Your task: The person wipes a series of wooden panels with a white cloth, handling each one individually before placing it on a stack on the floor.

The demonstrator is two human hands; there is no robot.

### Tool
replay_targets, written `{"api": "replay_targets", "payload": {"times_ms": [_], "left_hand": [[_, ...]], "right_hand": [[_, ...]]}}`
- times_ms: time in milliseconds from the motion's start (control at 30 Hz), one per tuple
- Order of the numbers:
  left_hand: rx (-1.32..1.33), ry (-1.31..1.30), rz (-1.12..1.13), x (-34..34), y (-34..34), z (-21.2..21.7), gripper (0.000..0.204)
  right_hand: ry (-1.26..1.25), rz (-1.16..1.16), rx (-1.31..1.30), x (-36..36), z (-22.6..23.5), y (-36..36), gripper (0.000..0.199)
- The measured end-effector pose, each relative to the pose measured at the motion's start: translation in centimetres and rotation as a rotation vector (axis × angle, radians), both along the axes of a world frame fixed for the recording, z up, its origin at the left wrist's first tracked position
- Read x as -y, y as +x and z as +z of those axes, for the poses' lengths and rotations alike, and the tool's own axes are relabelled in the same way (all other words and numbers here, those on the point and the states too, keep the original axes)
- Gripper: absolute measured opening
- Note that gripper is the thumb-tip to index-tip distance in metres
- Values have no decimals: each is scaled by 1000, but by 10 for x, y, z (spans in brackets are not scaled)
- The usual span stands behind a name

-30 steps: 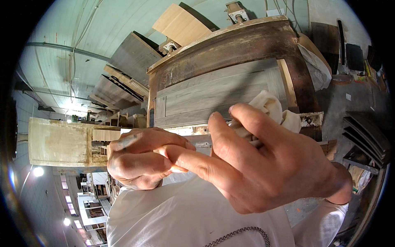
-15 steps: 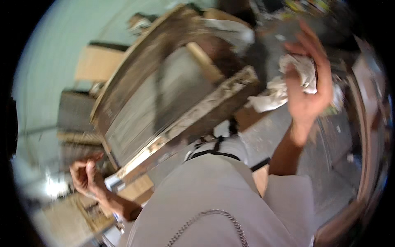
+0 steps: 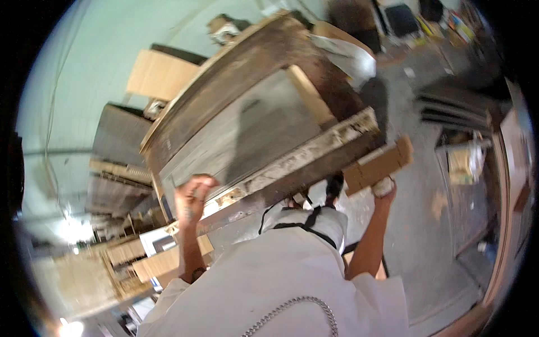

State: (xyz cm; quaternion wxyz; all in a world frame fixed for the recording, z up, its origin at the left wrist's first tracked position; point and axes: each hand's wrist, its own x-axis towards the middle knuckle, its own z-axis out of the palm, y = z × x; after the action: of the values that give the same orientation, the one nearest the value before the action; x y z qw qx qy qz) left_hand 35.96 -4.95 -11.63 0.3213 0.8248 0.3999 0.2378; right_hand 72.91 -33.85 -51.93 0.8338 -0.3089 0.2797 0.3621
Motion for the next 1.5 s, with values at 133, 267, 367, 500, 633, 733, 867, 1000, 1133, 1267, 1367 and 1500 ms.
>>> {"api": "replay_targets", "payload": {"times_ms": [133, 267, 367, 500, 633, 733, 867, 1000, 1133, 1267, 1367, 1500], "left_hand": [[-54, -38, -39, 11, -19, -19, 13], [-105, -174, -296, 7, -9, -76, 24], [-175, -307, -634, 14, 27, -102, 43], [185, -233, -1017, 50, 55, -144, 92], [977, -182, -1173, 84, 84, -138, 104], [1013, -648, -1118, 52, 56, -68, 78], [1010, -851, -935, -37, -19, -42, 41], [1043, -1547, -575, -141, -119, -56, 45], [1265, -1739, -266, -224, -161, -100, 48], [1503, -1555, -52, -274, -192, -134, 35], [1478, -1510, 154, -310, -181, -183, 29], [1259, -1463, 422, -357, -187, -213, 46]], "right_hand": [[-268, -4, -77, -12, 16, 7, 41], [-358, 52, 110, 6, 53, 4, 51], [-694, 259, 678, 108, 103, 23, 53], [-721, 16, 1335, 89, 302, -60, 59], [-495, 108, 1652, -40, 414, -161, 56], [-171, 389, 1736, -133, 448, -223, 53], [370, 955, 1613, -261, 478, -303, 50], [473, 1548, 1313, -335, 462, -378, 47], [377, 1127, 471, -347, 354, -382, 94], [471, 921, 364, -403, 266, -274, 68], [-356, 847, 508, -515, 277, -306, 55], [-54, 1025, 90, -580, 212, -285, 33]]}}
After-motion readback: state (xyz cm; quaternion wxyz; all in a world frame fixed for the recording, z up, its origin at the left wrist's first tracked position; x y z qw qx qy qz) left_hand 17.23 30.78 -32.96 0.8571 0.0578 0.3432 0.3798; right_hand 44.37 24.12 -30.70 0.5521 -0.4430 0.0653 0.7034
